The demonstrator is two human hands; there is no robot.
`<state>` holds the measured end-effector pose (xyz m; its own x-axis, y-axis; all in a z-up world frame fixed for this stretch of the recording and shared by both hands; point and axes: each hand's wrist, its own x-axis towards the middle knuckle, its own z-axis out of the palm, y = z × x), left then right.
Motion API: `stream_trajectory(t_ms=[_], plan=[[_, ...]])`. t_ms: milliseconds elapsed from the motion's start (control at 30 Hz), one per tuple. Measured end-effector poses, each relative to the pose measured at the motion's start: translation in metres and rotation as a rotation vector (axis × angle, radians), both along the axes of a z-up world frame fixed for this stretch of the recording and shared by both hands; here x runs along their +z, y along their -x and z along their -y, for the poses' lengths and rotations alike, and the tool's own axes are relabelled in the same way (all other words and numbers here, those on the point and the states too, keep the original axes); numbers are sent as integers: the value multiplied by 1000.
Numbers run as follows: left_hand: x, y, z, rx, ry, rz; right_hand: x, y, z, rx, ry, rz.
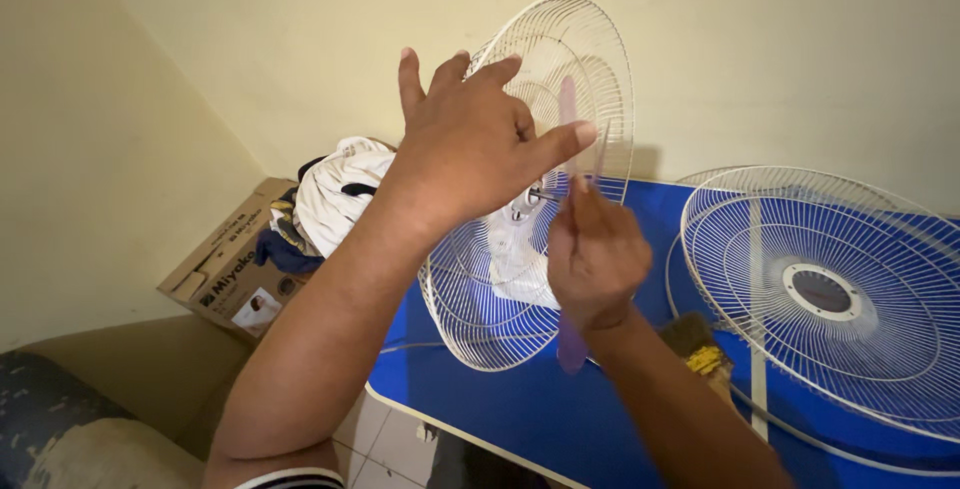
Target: The person uses a screwdriver to tighten a screw on the fan base, then attaches the front grill and places the fan blade onto the motor shaft. The person aligns and secures the components by hand.
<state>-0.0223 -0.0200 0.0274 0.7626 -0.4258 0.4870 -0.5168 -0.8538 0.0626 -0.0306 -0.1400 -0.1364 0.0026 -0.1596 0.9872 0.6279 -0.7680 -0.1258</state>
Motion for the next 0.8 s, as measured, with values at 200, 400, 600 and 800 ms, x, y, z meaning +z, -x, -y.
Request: stream_trajectory(t_ms=[200, 400, 600, 800], plan=[[-5, -3, -3, -2, 36, 55, -1, -2, -12, 109, 4, -11], [-10, -6, -6, 0, 27, 109, 0, -2, -15, 111, 48, -18], [-16, -7, -5, 27, 4, 245, -8, -5, -14, 194, 107, -186], [-20, -7, -6, 59, -7, 296, -47, -23, 7, 195, 200, -416]])
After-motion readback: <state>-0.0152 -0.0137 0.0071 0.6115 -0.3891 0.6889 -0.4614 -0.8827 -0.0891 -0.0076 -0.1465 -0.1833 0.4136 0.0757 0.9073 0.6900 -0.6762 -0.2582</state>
